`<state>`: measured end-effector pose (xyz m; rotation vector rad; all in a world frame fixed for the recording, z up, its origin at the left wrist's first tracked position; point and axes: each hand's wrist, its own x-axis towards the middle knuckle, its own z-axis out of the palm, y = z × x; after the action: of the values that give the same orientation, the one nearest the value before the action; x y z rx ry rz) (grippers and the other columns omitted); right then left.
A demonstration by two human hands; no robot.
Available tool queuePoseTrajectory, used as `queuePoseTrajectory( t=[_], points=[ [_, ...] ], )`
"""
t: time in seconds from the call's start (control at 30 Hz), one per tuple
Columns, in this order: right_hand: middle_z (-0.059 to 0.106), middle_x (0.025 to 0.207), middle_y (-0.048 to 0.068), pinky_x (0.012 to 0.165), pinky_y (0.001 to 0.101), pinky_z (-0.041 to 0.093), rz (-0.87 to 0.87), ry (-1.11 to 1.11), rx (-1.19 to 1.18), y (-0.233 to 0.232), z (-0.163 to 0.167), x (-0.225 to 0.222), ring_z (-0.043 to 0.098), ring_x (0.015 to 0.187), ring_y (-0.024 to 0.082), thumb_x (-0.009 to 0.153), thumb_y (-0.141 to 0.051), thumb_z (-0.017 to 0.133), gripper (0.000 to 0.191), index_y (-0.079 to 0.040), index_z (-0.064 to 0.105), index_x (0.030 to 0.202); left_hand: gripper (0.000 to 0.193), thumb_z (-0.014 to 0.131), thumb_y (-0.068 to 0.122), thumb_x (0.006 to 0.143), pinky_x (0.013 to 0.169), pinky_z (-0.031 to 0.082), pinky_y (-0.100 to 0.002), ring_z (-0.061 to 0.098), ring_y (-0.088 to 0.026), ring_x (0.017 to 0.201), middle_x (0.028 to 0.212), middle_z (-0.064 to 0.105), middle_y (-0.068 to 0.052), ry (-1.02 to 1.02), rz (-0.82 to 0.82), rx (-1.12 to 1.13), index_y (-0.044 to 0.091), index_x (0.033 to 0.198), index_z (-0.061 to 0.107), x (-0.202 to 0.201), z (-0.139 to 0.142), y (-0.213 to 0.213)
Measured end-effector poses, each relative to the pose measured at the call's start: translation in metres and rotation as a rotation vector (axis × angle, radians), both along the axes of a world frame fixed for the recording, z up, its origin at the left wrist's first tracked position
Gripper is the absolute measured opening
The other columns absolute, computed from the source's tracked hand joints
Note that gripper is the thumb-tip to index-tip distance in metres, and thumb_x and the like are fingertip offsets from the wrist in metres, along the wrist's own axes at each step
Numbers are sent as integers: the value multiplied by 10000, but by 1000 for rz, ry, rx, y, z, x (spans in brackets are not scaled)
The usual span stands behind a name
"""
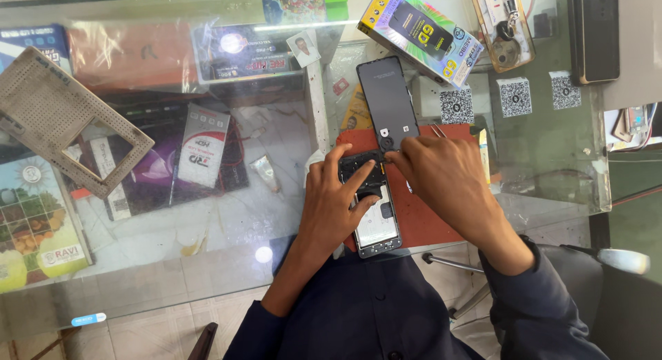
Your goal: The person removes the back cover of a smartphone using a prying tool, then uses a screwdriver to unscrew internal components. They continue to manipulate the internal parts while another person stands nearby holding a phone and a wallet.
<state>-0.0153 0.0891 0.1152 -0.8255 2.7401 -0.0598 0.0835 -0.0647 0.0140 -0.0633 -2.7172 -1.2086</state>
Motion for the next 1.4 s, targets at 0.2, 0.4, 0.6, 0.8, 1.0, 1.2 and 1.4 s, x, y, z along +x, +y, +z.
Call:
queuePoseTrajectory(
  t=[0.2, 0.4, 0.6, 0.8, 1.0, 1.2, 1.4],
  points=[
    [693, 891, 63, 630, 424, 517, 92, 51, -241, 2, 3, 4, 680, 821, 309, 891, -201, 735, 143, -70, 705, 939, 493, 831, 218, 793, 949, 451, -442, 521, -306, 1081, 1228, 548, -102, -23, -155, -39, 20, 1225, 699, -12, 22, -19],
    [694, 863, 64, 617, 430, 515, 178, 91, -339, 2, 1, 3, 676, 798, 305, 853, -165, 747, 122, -77, 717, 931, 290, 798, 91, 777, 959, 506, -385, 605, -276, 1081, 1078, 611, -89, 16, -329, 50, 38, 1056, 740, -65, 5, -24],
    [680, 868, 35, 656, 400, 533, 32, 47, -91, 6, -1, 2, 680, 807, 247, 921, -255, 742, 169, -93, 731, 971, 144, 764, 19, 805, 845, 533, -395, 673, -277, 946, 975, 636, -95, -211, -461, 337, 31, 948, 762, -92, -10, -23],
    [691, 916, 36, 616, 416, 520, 132, 75, -356, 8, 0, -1, 679, 794, 281, 773, 21, 681, 235, -97, 755, 962, 134, 771, 32, 807, 850, 542, -381, 671, -260, 959, 974, 643, -81, -114, -492, 368, 30, 941, 761, -95, -20, -26],
    [705, 946, 63, 628, 358, 528, -16, 88, -503, 15, 15, 6, 682, 748, 253, 829, -1, 737, 133, -51, 727, 951, 127, 766, 117, 848, 879, 507, -410, 609, -275, 1018, 1052, 622, -77, 57, -562, 160, 64, 963, 771, -95, -20, -26],
    [720, 949, 43, 563, 294, 502, -274, 45, -589, 35, 15, 30, 646, 626, 153, 838, -6, 771, 135, -31, 733, 966, 227, 652, -12, 740, 838, 510, -386, 599, -256, 1028, 1081, 605, -101, 262, -577, -339, 0, 963, 687, -88, -11, -14],
    [707, 905, 38, 550, 284, 504, -337, -45, -649, 44, -9, 45, 637, 613, 137, 817, -2, 767, 143, -26, 728, 953, 58, 651, 22, 889, 853, 462, -411, 565, -263, 975, 1013, 550, -94, 253, -483, -175, 31, 934, 617, -97, -9, 6]
  ],
)
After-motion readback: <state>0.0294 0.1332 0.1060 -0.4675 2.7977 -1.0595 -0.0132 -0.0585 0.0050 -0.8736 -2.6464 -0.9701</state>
